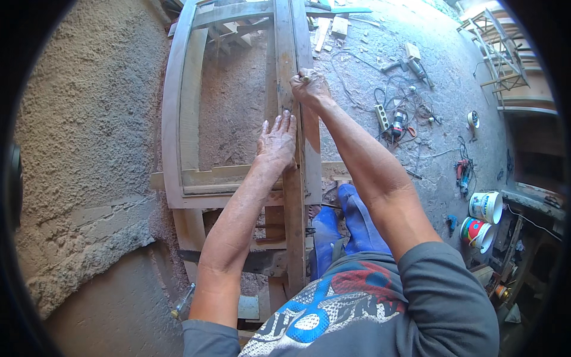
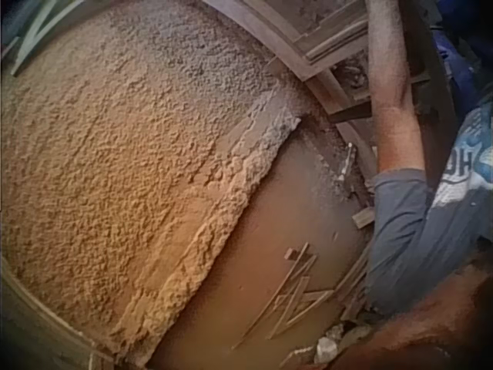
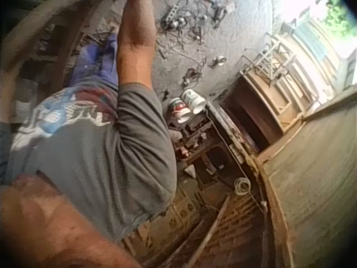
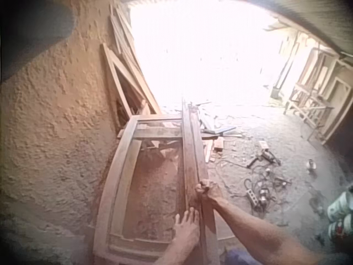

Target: The person applies a liquid finish to a wooden frame using a bottle and a cloth, then wipes the surface to spread the finish. The person works on the frame edges and surfaces in a cluttered workshop.

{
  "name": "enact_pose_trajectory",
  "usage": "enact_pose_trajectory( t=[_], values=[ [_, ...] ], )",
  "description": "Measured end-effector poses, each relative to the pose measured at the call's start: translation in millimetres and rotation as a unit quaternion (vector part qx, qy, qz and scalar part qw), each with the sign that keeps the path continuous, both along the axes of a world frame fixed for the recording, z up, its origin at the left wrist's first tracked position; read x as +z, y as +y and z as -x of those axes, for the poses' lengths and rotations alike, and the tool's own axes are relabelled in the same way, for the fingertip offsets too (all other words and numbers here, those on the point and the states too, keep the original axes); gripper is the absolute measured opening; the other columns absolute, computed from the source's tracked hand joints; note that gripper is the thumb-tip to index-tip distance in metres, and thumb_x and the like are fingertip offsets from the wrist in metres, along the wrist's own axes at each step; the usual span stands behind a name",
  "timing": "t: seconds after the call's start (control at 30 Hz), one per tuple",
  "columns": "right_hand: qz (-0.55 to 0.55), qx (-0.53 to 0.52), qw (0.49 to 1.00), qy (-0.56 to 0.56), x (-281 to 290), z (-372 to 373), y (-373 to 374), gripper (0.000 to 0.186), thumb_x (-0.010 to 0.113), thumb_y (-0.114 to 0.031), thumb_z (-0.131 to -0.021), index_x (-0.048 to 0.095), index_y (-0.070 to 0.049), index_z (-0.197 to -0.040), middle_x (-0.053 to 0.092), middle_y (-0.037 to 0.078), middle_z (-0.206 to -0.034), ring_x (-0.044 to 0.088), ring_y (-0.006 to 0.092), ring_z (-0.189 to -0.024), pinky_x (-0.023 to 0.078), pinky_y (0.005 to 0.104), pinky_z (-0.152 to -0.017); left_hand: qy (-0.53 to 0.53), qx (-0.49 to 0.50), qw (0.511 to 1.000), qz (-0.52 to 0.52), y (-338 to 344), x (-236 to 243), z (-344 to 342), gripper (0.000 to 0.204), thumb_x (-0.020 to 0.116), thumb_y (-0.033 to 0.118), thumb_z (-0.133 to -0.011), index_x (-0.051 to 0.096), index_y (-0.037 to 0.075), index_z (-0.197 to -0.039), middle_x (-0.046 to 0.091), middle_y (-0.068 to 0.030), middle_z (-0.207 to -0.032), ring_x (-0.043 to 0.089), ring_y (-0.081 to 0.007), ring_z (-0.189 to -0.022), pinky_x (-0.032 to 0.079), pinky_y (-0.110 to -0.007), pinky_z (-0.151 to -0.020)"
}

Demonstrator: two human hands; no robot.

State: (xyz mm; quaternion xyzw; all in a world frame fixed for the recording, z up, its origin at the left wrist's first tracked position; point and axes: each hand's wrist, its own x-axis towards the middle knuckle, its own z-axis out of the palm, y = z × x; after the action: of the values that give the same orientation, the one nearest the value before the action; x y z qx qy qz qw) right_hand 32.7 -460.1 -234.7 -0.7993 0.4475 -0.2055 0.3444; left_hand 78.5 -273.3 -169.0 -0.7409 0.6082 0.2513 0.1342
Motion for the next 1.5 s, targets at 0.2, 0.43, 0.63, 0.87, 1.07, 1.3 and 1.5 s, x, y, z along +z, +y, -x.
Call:
enact_pose_trajectory(
  t=[0.2,0.43,0.63,0.87,1.07,1.3,1.5],
  values=[
    [0.059,-0.014,0.998,0.015,30,23,35,0.023,0.050,-0.023,-0.084,0.062,-0.004,-0.079,0.066,0.025,-0.086,0.065,0.0442,-0.081,0.053,0.0465,-0.073,0.001,-0.003,1.000,-0.004,-2,2,1,0.136,0.095,0.034,-0.058,0.009,0.008,-0.160,0.009,-0.0116,-0.168,0.015,-0.0251,-0.154,0.013,-0.048,-0.126],
    [0.020,-0.012,1.000,0.002,38,45,71,0.023,0.051,-0.024,-0.086,0.063,-0.005,-0.082,0.067,0.024,-0.086,0.068,0.0432,-0.084,0.054,0.0463,-0.075,-0.004,-0.011,1.000,-0.005,-4,-2,0,0.141,0.096,0.038,-0.054,0.008,0.009,-0.160,0.009,-0.0099,-0.168,0.015,-0.0237,-0.154,0.012,-0.049,-0.126],
    [0.030,-0.020,0.999,0.012,34,55,92,0.016,0.056,-0.018,-0.091,0.067,-0.007,-0.090,0.070,0.020,-0.090,0.068,0.0385,-0.088,0.054,0.0427,-0.076,-0.018,-0.020,1.000,0.003,-5,-5,-5,0.142,0.096,0.041,-0.054,0.008,0.010,-0.160,0.009,-0.0079,-0.168,0.015,-0.0225,-0.154,0.012,-0.049,-0.126],
    [0.017,-0.023,1.000,0.007,40,53,92,0.021,0.053,-0.022,-0.090,0.066,-0.006,-0.089,0.069,0.022,-0.092,0.068,0.0421,-0.090,0.054,0.0450,-0.076,-0.015,-0.021,1.000,0.002,-1,-3,-4,0.142,0.096,0.045,-0.054,0.008,0.010,-0.160,0.010,-0.0075,-0.168,0.015,-0.0225,-0.154,0.011,-0.048,-0.126],
    [0.036,-0.017,0.999,0.010,37,57,96,0.023,0.053,-0.024,-0.090,0.065,-0.005,-0.086,0.069,0.024,-0.088,0.068,0.0438,-0.086,0.054,0.0471,-0.073,-0.001,-0.025,1.000,-0.004,0,7,-6,0.140,0.095,0.046,-0.055,0.009,0.010,-0.160,0.011,-0.0074,-0.168,0.015,-0.0221,-0.154,0.010,-0.047,-0.126],
    [0.004,-0.020,0.999,0.024,43,77,132,0.023,0.053,-0.024,-0.091,0.065,-0.005,-0.085,0.069,0.023,-0.086,0.068,0.0437,-0.084,0.055,0.0488,-0.074,-0.012,-0.027,1.000,0.005,-2,-1,-5,0.129,0.091,0.043,-0.062,0.012,0.012,-0.160,0.012,-0.0063,-0.168,0.016,-0.0217,-0.154,0.010,-0.049,-0.126],
    [-0.007,-0.005,1.000,0.009,47,92,162,0.020,0.052,-0.021,-0.094,0.063,-0.005,-0.088,0.068,0.024,-0.085,0.067,0.0448,-0.082,0.054,0.0501,-0.073,-0.034,-0.020,0.998,0.045,-2,-29,-8,0.108,0.079,0.036,-0.077,0.014,0.012,-0.160,0.013,-0.0072,-0.168,0.017,-0.0223,-0.154,0.011,-0.050,-0.126]
  ],
)
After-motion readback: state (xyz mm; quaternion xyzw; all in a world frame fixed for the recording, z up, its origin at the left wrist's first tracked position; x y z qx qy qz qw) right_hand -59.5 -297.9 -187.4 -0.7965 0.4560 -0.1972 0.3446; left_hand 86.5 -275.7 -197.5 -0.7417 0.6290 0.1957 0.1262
